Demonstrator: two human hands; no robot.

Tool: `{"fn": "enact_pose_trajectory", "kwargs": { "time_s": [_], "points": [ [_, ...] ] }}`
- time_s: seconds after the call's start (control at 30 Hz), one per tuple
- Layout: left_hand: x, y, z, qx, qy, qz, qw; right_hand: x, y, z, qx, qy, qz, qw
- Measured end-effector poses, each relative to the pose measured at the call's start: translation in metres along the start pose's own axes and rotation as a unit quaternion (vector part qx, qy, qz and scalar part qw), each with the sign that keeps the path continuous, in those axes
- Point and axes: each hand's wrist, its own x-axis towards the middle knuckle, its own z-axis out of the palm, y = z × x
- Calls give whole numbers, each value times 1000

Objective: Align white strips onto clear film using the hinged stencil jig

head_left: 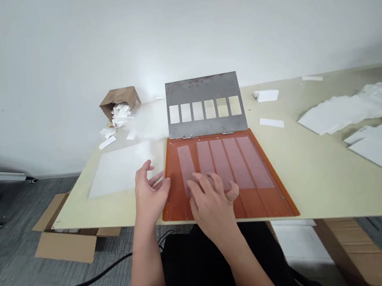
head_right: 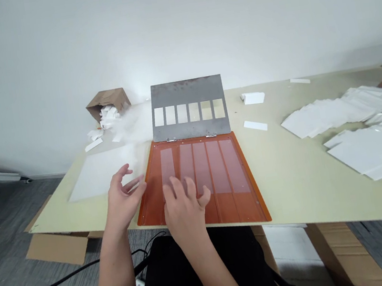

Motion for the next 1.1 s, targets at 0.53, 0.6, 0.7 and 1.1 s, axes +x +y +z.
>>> {"fn": "enact_pose_trajectory", "kwargs": {
  "time_s": [0.53,0.6,0.7,1.1],
  "points": [
    [-15,3,-14,-51,27,26,998,-2,-3,6,-20,-54,-1,998],
    [-16,3,-15,-51,28,33,998,-1,-4,5,-18,-57,1,998],
    [-17,2,-18,-45,32,40,998,0,-4,3,-16,-62,2,998],
    [-20,5,-21,-40,54,49,997,2,-4,4,7,-59,10,998]
  ]
}}
